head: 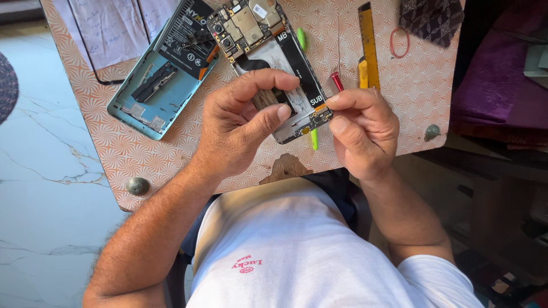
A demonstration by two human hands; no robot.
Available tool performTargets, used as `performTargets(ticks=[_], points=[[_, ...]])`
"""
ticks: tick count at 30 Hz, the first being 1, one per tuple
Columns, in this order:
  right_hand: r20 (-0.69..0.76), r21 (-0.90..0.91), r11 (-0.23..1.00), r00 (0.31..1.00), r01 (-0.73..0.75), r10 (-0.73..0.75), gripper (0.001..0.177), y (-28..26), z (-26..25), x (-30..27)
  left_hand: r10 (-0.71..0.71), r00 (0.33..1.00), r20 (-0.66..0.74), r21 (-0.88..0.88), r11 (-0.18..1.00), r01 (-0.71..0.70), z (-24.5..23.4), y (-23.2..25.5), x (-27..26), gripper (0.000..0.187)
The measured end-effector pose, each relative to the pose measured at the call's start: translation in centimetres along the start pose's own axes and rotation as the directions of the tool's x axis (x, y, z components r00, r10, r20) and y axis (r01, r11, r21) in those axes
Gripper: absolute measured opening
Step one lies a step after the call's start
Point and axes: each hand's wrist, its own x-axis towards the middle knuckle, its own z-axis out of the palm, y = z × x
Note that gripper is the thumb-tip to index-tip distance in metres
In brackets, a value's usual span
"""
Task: The person repairs a disassembled smartphone by connecting internal ribbon cables to the motherboard. They use a red-handled screwdriver to pry open the connector latches and carefully align the cables before pressing them into place. The person handles the phone chassis and various internal components throughout the process.
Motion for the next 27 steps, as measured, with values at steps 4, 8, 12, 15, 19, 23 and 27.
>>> performTargets(ticks=[4,8,12,15,19,23,27], points=[[0.013,-0.008,1.000,1.000,-0.006,0.006,0.016,-0.3,0.2,0.7,0.040,0.999,-0.012,0.084,0.996,-0.039,-0.1,-0.4,0.0,0.030],[0.065,0.078,0.989,0.990,-0.126,0.121,0.019,-1.3,1.0,1.7,0.145,0.989,0.002,0.277,0.951,-0.140,0.0,-0.3,0.1,0.027],[0.049,0.131,0.973,0.981,-0.191,0.186,0.016,-1.1,1.2,2.3,0.120,0.993,-0.004,0.460,0.882,-0.105,0.0,0.4,0.1,0.031],[0.030,0.117,0.973,0.980,-0.200,0.198,0.014,-0.6,0.7,2.1,0.135,0.991,-0.004,0.523,0.845,-0.113,-0.1,0.6,0.1,0.031],[0.030,0.131,0.966,0.975,-0.222,0.220,0.015,-0.5,0.6,2.1,0.124,0.992,-0.008,0.459,0.882,-0.107,-0.1,0.6,0.0,0.031],[0.038,0.131,0.965,0.974,-0.226,0.223,0.011,-0.8,1.1,2.3,0.114,0.993,-0.018,0.465,0.880,-0.093,-0.2,0.6,-0.1,0.032],[0.063,0.118,0.959,0.966,-0.258,0.252,0.014,-1.5,1.2,2.8,0.107,0.994,-0.018,0.451,0.888,-0.087,-0.3,0.6,-0.1,0.031]])
